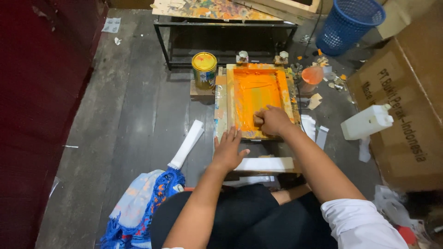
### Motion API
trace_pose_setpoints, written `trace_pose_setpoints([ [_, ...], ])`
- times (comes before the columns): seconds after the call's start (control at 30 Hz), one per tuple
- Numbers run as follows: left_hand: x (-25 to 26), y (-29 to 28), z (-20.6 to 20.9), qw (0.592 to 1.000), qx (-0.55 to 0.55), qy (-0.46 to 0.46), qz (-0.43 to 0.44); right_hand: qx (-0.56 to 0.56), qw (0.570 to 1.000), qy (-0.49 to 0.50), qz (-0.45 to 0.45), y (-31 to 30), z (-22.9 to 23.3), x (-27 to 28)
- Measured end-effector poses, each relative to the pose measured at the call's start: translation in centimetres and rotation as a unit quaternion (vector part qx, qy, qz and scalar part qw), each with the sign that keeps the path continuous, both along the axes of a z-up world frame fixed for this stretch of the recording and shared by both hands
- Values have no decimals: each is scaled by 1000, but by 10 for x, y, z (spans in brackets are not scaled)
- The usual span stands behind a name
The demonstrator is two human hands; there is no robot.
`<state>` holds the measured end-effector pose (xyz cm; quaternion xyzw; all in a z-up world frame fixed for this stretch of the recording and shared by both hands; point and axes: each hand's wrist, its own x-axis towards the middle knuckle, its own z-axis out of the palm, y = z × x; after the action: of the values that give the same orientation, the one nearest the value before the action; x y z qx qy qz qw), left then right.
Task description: The person sits cross-legged on the floor and performs screen printing. They place a white sheet of paper under a screen frame filled with orange ink, use a squeegee to pull the ink across the screen, and then lift the paper to reveal the printed design. This process is repeated multiple times.
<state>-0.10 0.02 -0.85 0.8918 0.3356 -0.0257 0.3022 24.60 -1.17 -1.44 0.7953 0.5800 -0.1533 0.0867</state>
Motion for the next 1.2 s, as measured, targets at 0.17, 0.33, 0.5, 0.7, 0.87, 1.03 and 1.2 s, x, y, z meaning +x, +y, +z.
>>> trace_pose_setpoints([
  [0.17, -5, -9, 4, 1000, -4, -12, 11, 23, 998, 51, -27, -30, 38, -19],
  [0.33, -9, -14, 6, 1000, 1, -15, 11, 55, 998, -2, -1, -34, 57, -33],
  [0.5, -8, -13, 5, 1000, -2, -26, 4, 127, 992, -11, 1, -16, 56, -21],
  [0.7, 0, -5, 6, 1000, 2, 5, -1, 161, 987, -26, -14, 18, 38, 4],
  [0.87, 1, -1, 17, 1000, -21, -15, 7, 166, 986, -31, -14, 36, 22, 7],
  [1.03, 0, 1, 19, 999, -26, -31, 11, 140, 989, -27, -34, 25, 38, -20],
  [1.2, 0, 1, 11, 999, -27, -25, 6, 96, 995, 18, -26, 8, 39, -23],
])
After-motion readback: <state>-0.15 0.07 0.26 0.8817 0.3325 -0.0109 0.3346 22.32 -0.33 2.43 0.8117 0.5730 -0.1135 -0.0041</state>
